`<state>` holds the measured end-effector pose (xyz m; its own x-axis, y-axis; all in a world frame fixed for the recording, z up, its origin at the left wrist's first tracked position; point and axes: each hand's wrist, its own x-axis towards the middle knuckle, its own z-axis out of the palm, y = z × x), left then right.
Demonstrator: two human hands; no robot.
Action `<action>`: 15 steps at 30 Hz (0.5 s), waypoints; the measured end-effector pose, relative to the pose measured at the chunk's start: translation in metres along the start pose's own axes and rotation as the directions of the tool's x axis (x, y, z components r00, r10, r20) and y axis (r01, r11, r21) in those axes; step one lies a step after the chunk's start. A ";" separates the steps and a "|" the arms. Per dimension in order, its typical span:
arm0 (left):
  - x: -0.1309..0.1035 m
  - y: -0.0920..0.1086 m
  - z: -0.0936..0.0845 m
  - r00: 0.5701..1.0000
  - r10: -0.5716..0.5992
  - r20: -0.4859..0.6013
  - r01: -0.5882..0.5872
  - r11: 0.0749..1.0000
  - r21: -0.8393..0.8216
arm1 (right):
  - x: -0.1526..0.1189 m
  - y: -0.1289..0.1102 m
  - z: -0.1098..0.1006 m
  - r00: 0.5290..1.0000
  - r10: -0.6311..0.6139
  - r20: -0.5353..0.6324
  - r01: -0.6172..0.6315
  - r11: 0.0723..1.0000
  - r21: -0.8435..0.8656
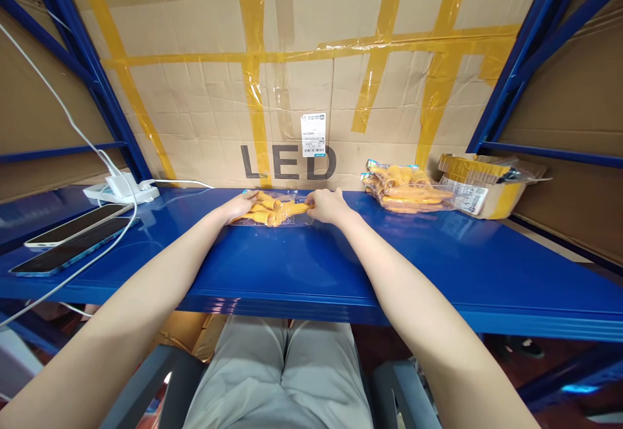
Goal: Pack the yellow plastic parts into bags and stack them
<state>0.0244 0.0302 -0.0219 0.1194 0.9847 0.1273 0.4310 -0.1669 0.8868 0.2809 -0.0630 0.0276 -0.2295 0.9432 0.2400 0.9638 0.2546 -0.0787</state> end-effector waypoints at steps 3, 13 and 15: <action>-0.009 0.011 0.002 0.996 -0.082 -0.019 0.082 0.996 -0.018 | 0.000 -0.004 0.001 0.999 0.028 -0.024 -0.026 0.996 0.082; -0.027 0.031 0.006 0.980 -0.180 0.090 0.192 0.969 -0.157 | 0.005 0.003 0.012 1.000 0.003 -0.014 0.004 0.881 0.473; -0.028 0.032 0.007 0.976 -0.178 0.123 0.198 0.964 -0.177 | 0.007 0.003 0.016 1.000 -0.012 -0.024 0.023 0.856 0.517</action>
<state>0.0409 -0.0026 0.0001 0.1500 0.9848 -0.0878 0.2811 0.0427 0.9587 0.2803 -0.0521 0.0134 -0.2377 0.9347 0.2643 0.7496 0.3496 -0.5620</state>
